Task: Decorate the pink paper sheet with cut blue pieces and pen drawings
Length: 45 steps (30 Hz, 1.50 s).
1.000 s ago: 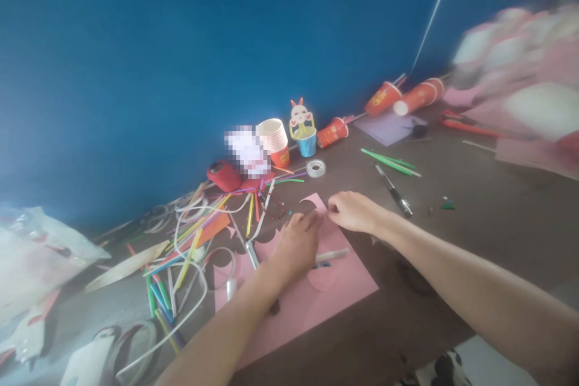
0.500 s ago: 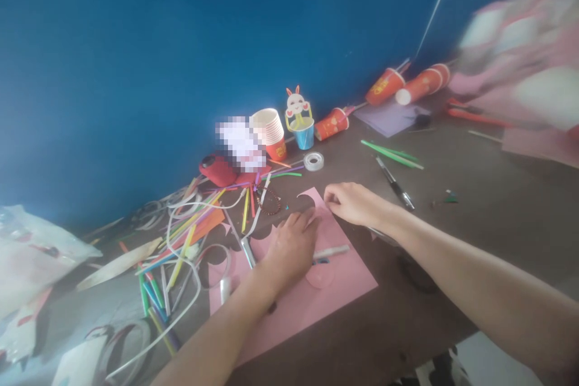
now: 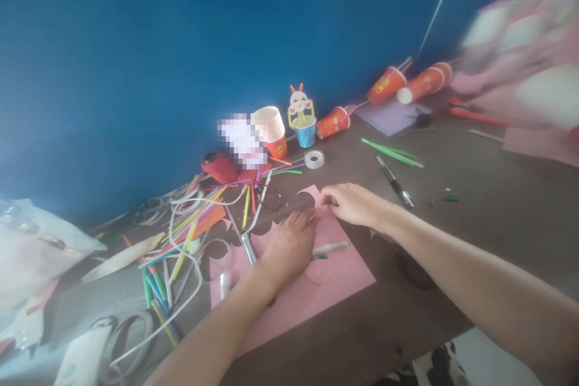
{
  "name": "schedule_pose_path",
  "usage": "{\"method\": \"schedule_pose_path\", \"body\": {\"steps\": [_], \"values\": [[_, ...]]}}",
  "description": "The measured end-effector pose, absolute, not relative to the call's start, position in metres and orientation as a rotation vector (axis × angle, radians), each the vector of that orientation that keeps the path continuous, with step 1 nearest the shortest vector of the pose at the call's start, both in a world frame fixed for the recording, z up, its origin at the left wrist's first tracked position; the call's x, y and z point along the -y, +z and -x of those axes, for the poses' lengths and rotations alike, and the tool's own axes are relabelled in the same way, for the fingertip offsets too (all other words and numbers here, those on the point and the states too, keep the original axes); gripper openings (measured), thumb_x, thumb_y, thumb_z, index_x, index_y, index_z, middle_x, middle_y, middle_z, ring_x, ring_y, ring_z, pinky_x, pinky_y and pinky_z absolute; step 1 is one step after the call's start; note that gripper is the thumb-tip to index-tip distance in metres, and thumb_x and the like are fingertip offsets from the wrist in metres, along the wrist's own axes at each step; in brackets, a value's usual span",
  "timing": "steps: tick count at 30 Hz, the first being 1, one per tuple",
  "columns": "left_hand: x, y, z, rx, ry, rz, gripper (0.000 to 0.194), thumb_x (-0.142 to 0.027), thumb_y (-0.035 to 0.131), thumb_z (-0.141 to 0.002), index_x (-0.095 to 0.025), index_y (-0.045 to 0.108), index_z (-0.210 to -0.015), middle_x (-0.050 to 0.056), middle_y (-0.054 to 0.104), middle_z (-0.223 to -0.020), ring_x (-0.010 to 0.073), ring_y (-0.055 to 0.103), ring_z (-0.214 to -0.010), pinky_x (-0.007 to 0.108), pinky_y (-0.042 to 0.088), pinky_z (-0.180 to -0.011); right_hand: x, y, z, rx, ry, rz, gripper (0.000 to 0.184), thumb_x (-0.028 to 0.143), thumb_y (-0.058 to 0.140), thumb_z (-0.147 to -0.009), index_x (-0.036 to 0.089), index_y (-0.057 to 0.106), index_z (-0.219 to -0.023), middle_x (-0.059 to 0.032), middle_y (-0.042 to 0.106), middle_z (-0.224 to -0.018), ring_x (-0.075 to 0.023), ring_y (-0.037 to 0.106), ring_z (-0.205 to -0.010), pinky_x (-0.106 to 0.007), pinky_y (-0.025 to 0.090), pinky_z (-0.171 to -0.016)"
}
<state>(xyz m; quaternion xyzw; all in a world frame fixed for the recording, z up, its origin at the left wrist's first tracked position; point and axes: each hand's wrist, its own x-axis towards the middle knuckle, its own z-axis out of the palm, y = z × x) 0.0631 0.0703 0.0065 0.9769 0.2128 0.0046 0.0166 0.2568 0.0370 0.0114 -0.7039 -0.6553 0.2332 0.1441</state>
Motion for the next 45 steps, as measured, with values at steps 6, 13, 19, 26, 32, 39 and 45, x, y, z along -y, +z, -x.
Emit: {"method": "schedule_pose_path", "body": {"steps": [6,13,19,26,32,39,45], "values": [[-0.069,0.009,-0.06,-0.681,0.021,-3.047,0.032,-0.012,0.038,-0.085,-0.016,0.053,-0.114,0.009,0.049,-0.126,0.023,0.052,-0.103,0.038,0.048,-0.086,-0.037,0.013,-0.261,1.911,0.619,2.062,0.014,0.02,0.053,-0.076,0.025,0.063,-0.084,0.0006,0.068,-0.084,-0.0149,0.06,-0.071,-0.023,0.034,-0.057],[-0.068,0.011,-0.058,-0.599,0.006,-3.033,0.034,-0.013,0.038,-0.086,-0.014,0.051,-0.117,0.011,0.052,-0.122,0.0249,0.051,-0.107,0.041,0.046,-0.089,-0.038,0.012,-0.251,1.965,0.58,2.171,0.014,0.028,0.051,-0.077,0.021,0.063,-0.079,-0.0055,0.068,-0.082,-0.0197,0.062,-0.073,-0.026,0.036,-0.059],[-0.049,0.032,-0.041,-0.68,-0.034,-2.976,0.025,-0.019,0.038,-0.088,-0.014,0.055,-0.106,0.011,0.056,-0.115,0.0229,0.053,-0.106,0.037,0.044,-0.089,-0.037,0.008,-0.247,1.974,0.55,2.159,0.017,0.03,0.051,-0.076,0.02,0.064,-0.075,-0.0056,0.068,-0.078,-0.0195,0.061,-0.071,-0.026,0.035,-0.058],[-0.065,0.05,0.021,-1.66,-0.206,-2.681,0.027,-0.041,0.048,-0.083,-0.019,0.052,-0.098,0.006,0.063,-0.08,0.025,0.062,-0.079,0.036,0.045,-0.068,-0.036,0.014,-0.255,1.777,0.473,2.089,0.023,0.037,0.048,-0.078,0.022,0.065,-0.076,-0.0026,0.069,-0.076,-0.0179,0.061,-0.069,-0.025,0.036,-0.057],[-0.065,0.031,0.034,-1.753,-0.224,-2.463,0.037,-0.047,0.053,-0.078,-0.019,0.046,-0.103,0.004,0.063,-0.073,0.0242,0.063,-0.073,0.031,0.042,-0.063,-0.034,0.025,-0.253,1.699,0.461,2.043,0.019,0.036,0.051,-0.077,0.022,0.063,-0.073,-0.0012,0.069,-0.075,-0.0165,0.061,-0.065,-0.024,0.036,-0.056],[-0.068,0.035,0.046,-1.547,0.421,-2.109,0.029,-0.03,0.057,-0.075,-0.019,0.046,-0.099,-0.002,0.059,-0.067,0.0152,0.059,-0.064,0.026,0.041,-0.061,-0.024,0.032,-0.245,1.679,0.366,1.8,0.02,0.036,0.051,-0.08,0.02,0.06,-0.073,0.0001,0.064,-0.063,-0.0135,0.056,-0.058,-0.023,0.035,-0.056],[-0.059,0.068,0.038,-1.145,0.863,-1.408,0.042,-0.033,0.061,-0.075,-0.02,0.047,-0.111,-0.004,0.056,-0.068,0.0059,0.047,-0.048,0.016,0.033,-0.042,-0.013,0.049,-0.239,1.595,0.527,1.596,0.028,0.04,0.047,-0.084,0.018,0.059,-0.072,-0.0005,0.061,-0.062,-0.0118,0.052,-0.055,-0.022,0.036,-0.054]]}}
